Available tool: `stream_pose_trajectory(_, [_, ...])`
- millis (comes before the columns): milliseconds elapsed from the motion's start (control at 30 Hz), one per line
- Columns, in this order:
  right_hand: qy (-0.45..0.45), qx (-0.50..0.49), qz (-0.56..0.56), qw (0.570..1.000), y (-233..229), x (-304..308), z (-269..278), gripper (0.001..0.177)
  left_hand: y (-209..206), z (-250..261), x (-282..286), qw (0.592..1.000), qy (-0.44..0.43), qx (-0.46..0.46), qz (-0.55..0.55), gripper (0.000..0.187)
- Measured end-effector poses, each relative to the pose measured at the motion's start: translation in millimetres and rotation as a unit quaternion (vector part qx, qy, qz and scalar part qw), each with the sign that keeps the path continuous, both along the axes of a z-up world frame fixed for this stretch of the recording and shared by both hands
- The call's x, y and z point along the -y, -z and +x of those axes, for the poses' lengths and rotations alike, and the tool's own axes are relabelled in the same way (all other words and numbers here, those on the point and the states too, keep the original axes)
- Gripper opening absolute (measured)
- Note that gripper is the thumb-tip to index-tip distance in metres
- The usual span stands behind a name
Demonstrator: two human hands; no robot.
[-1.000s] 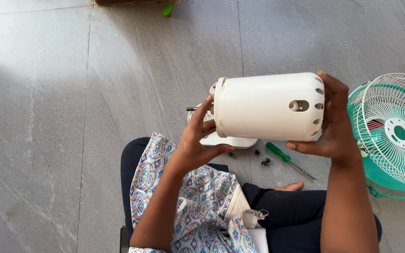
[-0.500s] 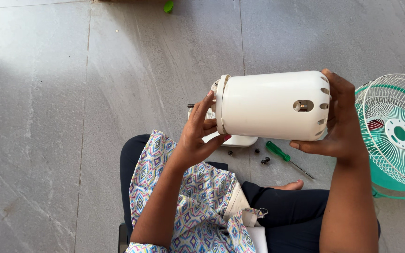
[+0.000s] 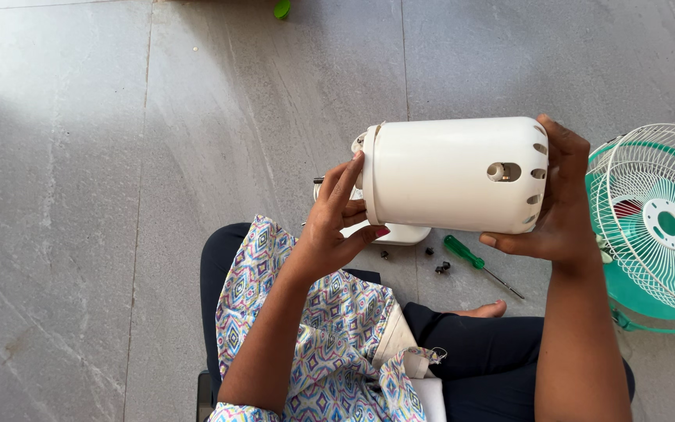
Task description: The person sits on the floor and repeatedly fits the white plastic motor housing over the fan motor, then removes it to inspect the internal components. The person handles the motor, housing, and fan base while sitting cross-legged.
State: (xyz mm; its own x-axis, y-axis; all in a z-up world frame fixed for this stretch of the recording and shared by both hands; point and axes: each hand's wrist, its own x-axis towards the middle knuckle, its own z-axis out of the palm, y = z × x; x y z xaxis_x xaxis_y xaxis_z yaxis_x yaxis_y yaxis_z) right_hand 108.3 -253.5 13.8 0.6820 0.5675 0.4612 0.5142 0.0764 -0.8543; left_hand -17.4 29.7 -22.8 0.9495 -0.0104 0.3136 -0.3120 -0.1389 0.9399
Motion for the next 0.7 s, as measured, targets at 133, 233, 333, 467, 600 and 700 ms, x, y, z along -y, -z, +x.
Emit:
stream_pose_trajectory(133, [0.0, 0.009, 0.009, 1.0, 4, -1, 2, 0.123, 0, 2, 1, 1.0, -0.007, -0.01, 0.009, 0.099])
stream_pose_trajectory(233, [-0.001, 0.006, 0.015, 1.0, 7, -3, 2, 0.122, -1, 2, 2, 1.0, -0.003, -0.02, -0.002, 0.101])
stream_pose_trajectory(333, [-0.003, 0.004, 0.008, 1.0, 7, -2, 4, 0.123, -2, 3, 0, 0.999, 0.007, -0.027, -0.017, 0.101])
stream_pose_trajectory(467, [-0.02, 0.007, 0.006, 1.0, 5, 1, 10, 0.125, -2, 4, -2, 0.999, 0.018, -0.018, -0.027, 0.101])
stream_pose_trajectory(600, [-0.027, 0.01, -0.009, 1.0, 1, 2, 12, 0.13, -1, 4, -2, 1.0, 0.013, -0.01, -0.021, 0.101])
stream_pose_trajectory(700, [-0.052, 0.009, -0.018, 0.998, -1, 0, 12, 0.13, -1, 5, -3, 1.0, 0.013, -0.012, -0.014, 0.101])
